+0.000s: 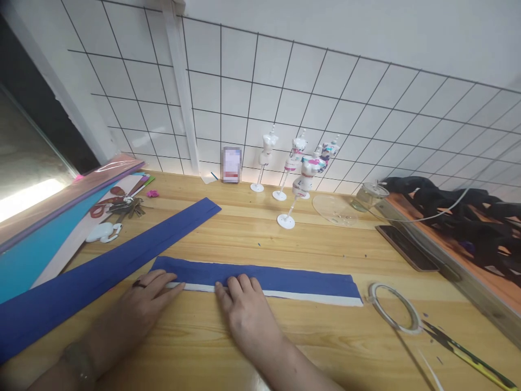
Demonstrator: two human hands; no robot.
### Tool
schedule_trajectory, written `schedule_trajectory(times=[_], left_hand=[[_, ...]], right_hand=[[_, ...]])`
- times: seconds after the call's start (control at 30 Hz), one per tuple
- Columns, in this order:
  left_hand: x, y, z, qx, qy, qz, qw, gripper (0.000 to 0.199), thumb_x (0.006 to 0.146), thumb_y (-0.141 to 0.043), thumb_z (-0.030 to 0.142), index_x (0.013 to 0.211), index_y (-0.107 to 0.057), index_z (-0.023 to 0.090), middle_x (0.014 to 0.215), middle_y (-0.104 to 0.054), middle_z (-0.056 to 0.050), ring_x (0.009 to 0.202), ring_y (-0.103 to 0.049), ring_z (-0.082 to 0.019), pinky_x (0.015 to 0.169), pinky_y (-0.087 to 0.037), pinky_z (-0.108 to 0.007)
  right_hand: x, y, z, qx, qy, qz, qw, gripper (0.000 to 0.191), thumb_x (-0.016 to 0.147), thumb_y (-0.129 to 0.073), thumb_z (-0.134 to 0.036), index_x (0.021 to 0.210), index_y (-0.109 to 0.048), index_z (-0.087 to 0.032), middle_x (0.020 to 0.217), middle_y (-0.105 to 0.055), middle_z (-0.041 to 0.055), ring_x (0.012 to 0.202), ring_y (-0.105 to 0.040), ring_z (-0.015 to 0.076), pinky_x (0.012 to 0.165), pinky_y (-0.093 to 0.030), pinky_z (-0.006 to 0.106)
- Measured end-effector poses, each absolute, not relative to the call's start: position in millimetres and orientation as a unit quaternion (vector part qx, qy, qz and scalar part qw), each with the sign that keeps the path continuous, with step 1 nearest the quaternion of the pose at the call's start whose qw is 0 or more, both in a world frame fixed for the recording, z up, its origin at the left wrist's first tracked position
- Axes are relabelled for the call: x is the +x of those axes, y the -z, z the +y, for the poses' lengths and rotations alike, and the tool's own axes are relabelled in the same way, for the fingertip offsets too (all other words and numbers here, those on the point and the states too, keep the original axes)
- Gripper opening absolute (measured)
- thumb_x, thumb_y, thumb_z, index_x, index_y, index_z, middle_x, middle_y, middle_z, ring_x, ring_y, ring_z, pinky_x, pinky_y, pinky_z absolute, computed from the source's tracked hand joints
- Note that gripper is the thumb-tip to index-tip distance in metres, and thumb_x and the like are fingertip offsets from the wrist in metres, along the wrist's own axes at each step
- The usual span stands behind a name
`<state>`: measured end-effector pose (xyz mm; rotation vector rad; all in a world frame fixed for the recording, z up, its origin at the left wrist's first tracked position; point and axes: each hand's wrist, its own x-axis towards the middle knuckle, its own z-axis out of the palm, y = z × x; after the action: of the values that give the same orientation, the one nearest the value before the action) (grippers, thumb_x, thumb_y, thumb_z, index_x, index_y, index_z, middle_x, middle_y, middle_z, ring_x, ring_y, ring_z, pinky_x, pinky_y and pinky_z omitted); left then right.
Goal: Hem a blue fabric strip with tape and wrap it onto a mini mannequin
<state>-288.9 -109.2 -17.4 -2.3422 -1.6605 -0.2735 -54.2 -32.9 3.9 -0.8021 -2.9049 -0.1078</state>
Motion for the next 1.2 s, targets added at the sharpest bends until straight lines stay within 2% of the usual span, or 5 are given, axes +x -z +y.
schedule_trajectory(times=[0.07, 0.23, 0.47, 0.73, 1.2], left_hand=[[-299.5, 19.4, -114.7, -0.799, 0.085, -0.58, 0.135, 0.051, 0.073, -0.039, -0.006, 0.114, -0.059, 0.019, 0.108, -0.062, -0.012, 0.104, -0.052, -0.025, 0.087, -0.047, -0.04], [-324.0, 28.4, -126.7, -0.773, 0.08, -0.613, 0.144, 0.059, 0.071, -0.035, -0.008, 0.116, -0.058, 0.024, 0.111, -0.06, -0.01, 0.104, -0.053, -0.024, 0.082, -0.048, -0.037], [-333.2, 29.6, -134.0, -0.731, 0.113, -0.655, 0.157, 0.053, 0.077, -0.032, -0.005, 0.111, -0.061, 0.024, 0.109, -0.061, -0.009, 0.102, -0.054, -0.022, 0.072, -0.049, -0.032], [-340.2, 37.7, -133.5, -0.733, 0.136, -0.647, 0.163, 0.055, 0.072, -0.033, -0.006, 0.109, -0.061, 0.023, 0.108, -0.061, -0.01, 0.099, -0.054, -0.022, 0.074, -0.047, -0.033], [-347.0, 45.4, -132.4, -0.739, 0.153, -0.639, 0.148, 0.051, 0.072, -0.037, -0.003, 0.108, -0.061, 0.023, 0.108, -0.06, -0.01, 0.1, -0.052, -0.024, 0.08, -0.046, -0.037]], right_hand=[[-54.6, -3.8, -33.7, -0.259, 0.041, -0.963, 0.065, 0.045, 0.083, -0.051, -0.01, 0.127, -0.044, -0.015, 0.092, -0.056, 0.0103, 0.082, -0.045, 0.0236, 0.069, -0.036, 0.036], [-57.7, -1.6, -34.1, -0.267, 0.062, -0.96, 0.065, 0.038, 0.084, -0.052, -0.012, 0.12, -0.05, -0.018, 0.087, -0.055, 0.009, 0.079, -0.046, 0.0234, 0.065, -0.035, 0.035], [-60.9, -5.0, -35.6, -0.271, 0.064, -0.957, 0.075, 0.032, 0.082, -0.055, -0.01, 0.113, -0.054, -0.019, 0.085, -0.056, 0.0082, 0.078, -0.046, 0.0227, 0.064, -0.034, 0.033], [-89.8, -3.0, -41.5, -0.261, 0.051, -0.96, 0.085, 0.017, 0.085, -0.051, -0.012, 0.1, -0.057, -0.018, 0.079, -0.053, 0.0071, 0.074, -0.045, 0.0221, 0.06, -0.032, 0.033], [-147.2, -1.5, -51.2, -0.248, 0.028, -0.964, 0.088, 0.02, 0.083, -0.05, -0.014, 0.101, -0.056, -0.017, 0.078, -0.051, 0.0078, 0.073, -0.045, 0.0231, 0.059, -0.034, 0.035]])
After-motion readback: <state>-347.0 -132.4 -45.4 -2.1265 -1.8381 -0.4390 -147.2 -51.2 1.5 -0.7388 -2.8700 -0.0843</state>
